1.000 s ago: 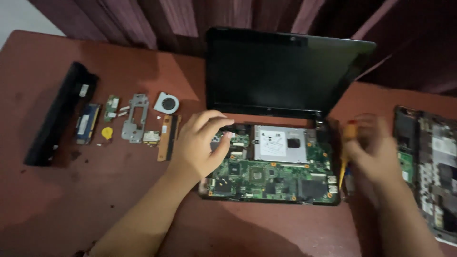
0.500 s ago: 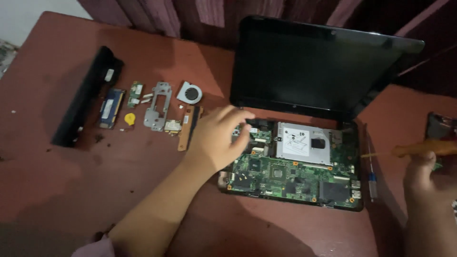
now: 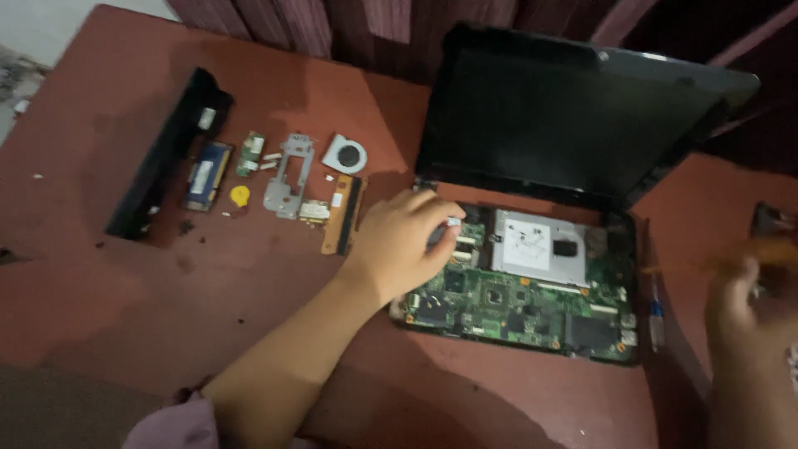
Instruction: The person uses a yellow screwdriver to unscrew and remove a hard drive from the internal chassis of a disassembled laptop. The laptop is open on a table with various other components laid out nearby. The person carefully detaches the drive and lifts it out of the laptop casing.
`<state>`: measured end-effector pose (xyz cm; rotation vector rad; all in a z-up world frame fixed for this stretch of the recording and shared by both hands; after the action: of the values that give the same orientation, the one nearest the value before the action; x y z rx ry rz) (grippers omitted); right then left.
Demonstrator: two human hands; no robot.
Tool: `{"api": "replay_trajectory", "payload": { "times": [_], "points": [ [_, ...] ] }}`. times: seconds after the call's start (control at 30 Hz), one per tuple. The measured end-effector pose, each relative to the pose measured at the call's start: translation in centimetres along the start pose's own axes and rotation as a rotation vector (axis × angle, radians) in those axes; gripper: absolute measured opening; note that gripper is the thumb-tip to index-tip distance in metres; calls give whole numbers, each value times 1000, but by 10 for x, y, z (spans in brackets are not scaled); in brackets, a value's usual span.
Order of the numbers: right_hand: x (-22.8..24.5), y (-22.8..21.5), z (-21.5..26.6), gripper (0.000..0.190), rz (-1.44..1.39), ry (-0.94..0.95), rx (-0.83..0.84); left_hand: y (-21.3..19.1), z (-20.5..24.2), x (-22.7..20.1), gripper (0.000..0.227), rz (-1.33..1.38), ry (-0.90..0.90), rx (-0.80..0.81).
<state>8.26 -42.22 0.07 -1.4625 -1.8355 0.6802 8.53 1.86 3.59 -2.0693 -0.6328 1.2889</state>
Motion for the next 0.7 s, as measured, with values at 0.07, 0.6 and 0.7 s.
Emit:
{"api": "replay_trajectory", "payload": {
  "times": [0.07, 0.6, 0.7],
  "points": [
    [-28, 31, -9, 28, -410, 19, 32, -1, -2, -5, 27, -1, 40, -11],
    [71, -28, -73, 53, -858, 40, -2, 5, 2, -20, 38, -217, 15, 226],
    [-6, -38, -76, 55, -569, 281, -40, 7, 6, -19, 34, -212, -12, 208]
  ]
}}
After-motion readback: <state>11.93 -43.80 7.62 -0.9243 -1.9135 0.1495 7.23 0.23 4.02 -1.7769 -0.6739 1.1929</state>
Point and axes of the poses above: each hand's wrist, its own z-axis away from the middle knuckle, its own y-axis out of the palm, x = y × z, the point moved 7 cm from there along -z, towards the middle knuckle, and after that the axes turned 6 degrees about z, right-handed, at the moved point
